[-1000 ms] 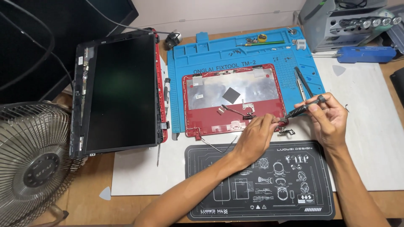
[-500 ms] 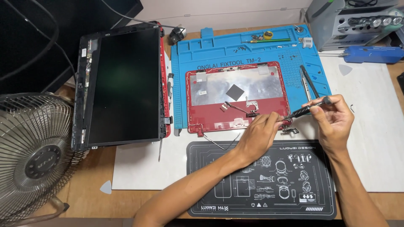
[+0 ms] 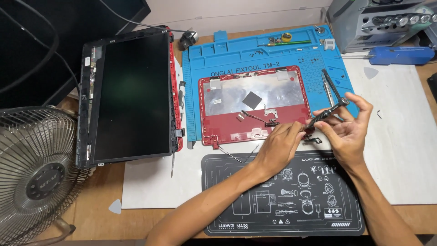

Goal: Disassembling a laptop screen assembly, prying off the bezel and managing internal wiring on a repair bench.

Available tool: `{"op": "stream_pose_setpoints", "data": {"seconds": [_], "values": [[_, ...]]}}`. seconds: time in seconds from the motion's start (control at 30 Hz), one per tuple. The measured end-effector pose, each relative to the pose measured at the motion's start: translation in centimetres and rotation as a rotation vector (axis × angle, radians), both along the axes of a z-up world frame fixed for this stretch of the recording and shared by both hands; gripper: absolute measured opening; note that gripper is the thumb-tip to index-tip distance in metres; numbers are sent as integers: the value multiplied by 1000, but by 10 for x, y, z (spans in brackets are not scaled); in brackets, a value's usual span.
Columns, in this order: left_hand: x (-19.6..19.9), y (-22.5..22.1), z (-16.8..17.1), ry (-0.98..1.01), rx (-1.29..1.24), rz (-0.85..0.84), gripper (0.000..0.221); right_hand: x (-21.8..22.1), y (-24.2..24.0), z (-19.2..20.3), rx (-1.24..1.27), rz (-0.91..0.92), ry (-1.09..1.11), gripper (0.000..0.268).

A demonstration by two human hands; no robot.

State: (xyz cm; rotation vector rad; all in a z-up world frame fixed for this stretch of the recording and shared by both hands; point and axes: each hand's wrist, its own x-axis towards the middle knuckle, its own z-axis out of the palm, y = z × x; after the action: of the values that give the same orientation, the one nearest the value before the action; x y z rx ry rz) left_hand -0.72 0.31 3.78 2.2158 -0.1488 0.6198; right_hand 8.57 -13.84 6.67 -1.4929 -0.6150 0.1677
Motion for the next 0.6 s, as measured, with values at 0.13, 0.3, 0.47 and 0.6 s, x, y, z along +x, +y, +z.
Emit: {"op": "stream_pose_setpoints", "data": {"seconds": [0.13,0.3,0.47,0.6], "values": [[0,-1,-4,20,-28,-8,10,-3,1,-2,3,-7,-113,70],[2,-2,-8,9,10,-4,29,-4,0,7,74,-86,-201,58],[3,-1,-11,15,32,-45,19,8,-2,-2,59,-107,-366,51],[6,-1,-25,-130,110,-10,19,27,-3,-40,56,-101,-529,59]]}}
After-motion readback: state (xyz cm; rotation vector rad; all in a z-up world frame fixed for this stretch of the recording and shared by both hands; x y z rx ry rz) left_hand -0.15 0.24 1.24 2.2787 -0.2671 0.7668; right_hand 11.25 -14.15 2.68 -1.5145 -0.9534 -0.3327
